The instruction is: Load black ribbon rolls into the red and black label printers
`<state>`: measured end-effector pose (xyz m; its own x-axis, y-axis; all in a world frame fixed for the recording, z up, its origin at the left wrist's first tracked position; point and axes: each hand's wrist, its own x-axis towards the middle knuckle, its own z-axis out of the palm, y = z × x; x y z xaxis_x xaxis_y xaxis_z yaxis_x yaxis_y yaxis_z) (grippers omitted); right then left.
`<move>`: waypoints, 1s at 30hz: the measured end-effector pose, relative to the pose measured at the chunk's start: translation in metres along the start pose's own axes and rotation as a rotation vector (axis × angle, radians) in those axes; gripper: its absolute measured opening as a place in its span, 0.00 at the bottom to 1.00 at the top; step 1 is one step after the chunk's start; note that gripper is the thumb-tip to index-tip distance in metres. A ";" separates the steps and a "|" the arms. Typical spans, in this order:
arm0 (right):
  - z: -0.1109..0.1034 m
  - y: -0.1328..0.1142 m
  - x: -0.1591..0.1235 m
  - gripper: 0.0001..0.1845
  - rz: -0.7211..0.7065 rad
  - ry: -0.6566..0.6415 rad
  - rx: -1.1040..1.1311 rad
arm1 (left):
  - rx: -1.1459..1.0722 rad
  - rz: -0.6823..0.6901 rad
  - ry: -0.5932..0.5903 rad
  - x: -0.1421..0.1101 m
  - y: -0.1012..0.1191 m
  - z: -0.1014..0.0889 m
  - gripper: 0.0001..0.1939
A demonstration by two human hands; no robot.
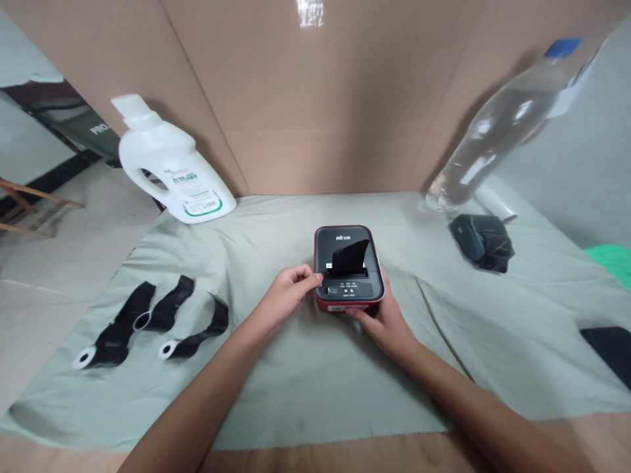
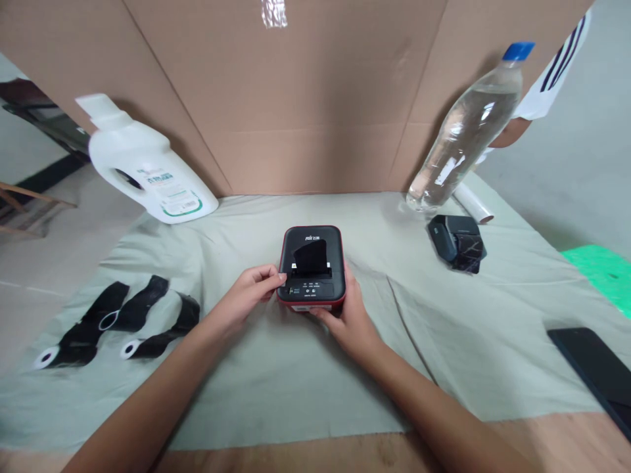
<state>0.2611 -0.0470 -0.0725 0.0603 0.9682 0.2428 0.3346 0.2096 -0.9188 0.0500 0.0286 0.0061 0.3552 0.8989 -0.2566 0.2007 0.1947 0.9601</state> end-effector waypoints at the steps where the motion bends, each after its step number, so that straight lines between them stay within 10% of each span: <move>1: 0.000 0.000 0.000 0.53 0.000 0.000 0.002 | -0.008 -0.009 -0.004 0.000 0.000 0.000 0.22; 30: 0.000 -0.002 0.000 0.49 -0.037 0.012 -0.025 | 0.030 0.059 0.041 0.000 -0.005 0.004 0.19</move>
<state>0.2603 -0.0480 -0.0703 0.0590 0.9579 0.2808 0.3602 0.2419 -0.9009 0.0524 0.0260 0.0006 0.3297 0.9239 -0.1941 0.2081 0.1294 0.9695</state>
